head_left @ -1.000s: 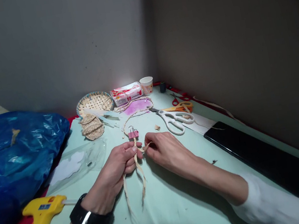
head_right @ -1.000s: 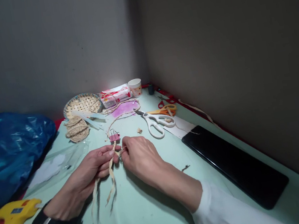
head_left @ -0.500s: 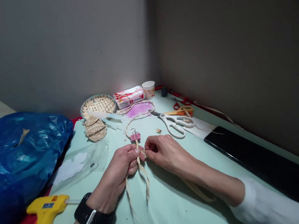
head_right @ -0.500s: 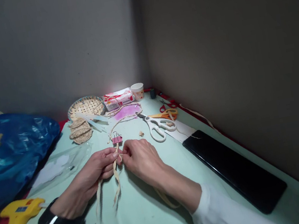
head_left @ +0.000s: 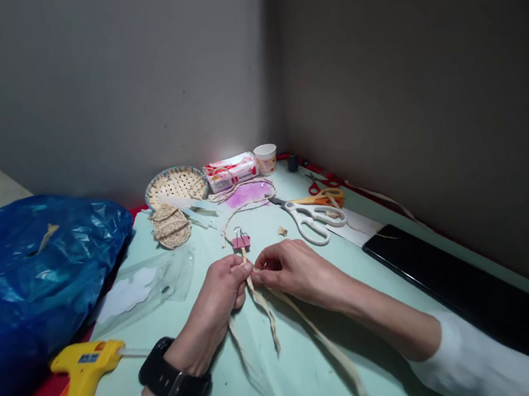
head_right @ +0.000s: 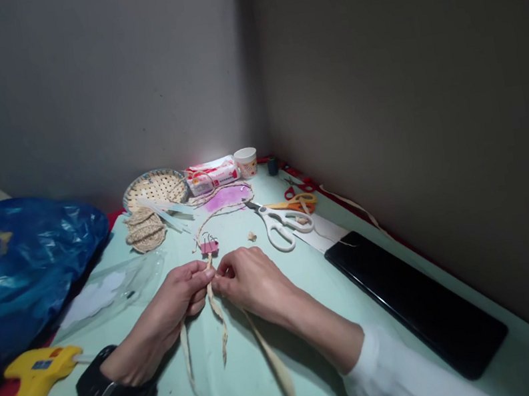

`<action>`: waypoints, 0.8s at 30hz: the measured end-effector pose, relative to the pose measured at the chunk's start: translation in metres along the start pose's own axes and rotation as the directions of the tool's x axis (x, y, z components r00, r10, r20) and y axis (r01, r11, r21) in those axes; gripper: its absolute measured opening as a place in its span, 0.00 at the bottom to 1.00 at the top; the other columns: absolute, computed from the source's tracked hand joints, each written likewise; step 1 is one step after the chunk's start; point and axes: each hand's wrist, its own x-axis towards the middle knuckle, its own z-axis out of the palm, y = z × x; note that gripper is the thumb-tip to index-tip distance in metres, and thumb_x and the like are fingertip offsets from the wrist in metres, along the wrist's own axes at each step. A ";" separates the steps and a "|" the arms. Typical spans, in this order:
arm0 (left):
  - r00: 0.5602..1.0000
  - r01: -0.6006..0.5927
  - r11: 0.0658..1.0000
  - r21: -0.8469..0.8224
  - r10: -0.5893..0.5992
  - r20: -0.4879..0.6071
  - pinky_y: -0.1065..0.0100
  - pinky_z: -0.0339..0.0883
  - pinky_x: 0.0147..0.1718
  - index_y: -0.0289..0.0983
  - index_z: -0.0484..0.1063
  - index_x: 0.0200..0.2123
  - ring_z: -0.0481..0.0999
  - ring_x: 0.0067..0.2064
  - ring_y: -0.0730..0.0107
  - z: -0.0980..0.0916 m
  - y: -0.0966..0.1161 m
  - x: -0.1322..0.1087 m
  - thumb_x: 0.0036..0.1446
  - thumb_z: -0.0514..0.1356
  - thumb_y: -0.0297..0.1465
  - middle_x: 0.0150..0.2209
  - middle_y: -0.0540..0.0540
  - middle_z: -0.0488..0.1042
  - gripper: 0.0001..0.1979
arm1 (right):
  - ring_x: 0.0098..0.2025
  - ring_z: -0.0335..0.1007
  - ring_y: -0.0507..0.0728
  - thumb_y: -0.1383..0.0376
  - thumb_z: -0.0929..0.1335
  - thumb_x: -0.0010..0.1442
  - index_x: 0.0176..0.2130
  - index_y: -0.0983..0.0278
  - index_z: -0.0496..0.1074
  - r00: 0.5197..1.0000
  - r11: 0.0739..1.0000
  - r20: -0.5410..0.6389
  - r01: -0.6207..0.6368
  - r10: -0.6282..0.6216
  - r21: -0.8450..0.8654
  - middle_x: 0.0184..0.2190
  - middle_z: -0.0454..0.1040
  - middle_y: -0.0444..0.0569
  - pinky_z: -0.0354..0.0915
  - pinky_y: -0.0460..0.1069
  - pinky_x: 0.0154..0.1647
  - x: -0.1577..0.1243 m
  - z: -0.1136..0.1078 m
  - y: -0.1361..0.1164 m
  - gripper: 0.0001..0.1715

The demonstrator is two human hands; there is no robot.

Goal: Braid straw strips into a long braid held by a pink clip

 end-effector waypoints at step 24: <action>0.997 0.002 1.000 -0.004 -0.001 0.077 0.75 0.34 0.14 0.37 0.62 0.23 0.42 0.15 0.84 -0.001 -0.001 0.001 0.48 0.62 0.36 0.13 0.61 0.52 0.12 | 0.23 0.53 0.50 0.66 0.62 0.59 0.35 0.62 0.63 1.000 0.991 -0.020 -0.021 0.019 -0.135 0.22 0.64 0.42 0.45 0.45 0.24 -0.007 0.006 -0.003 0.02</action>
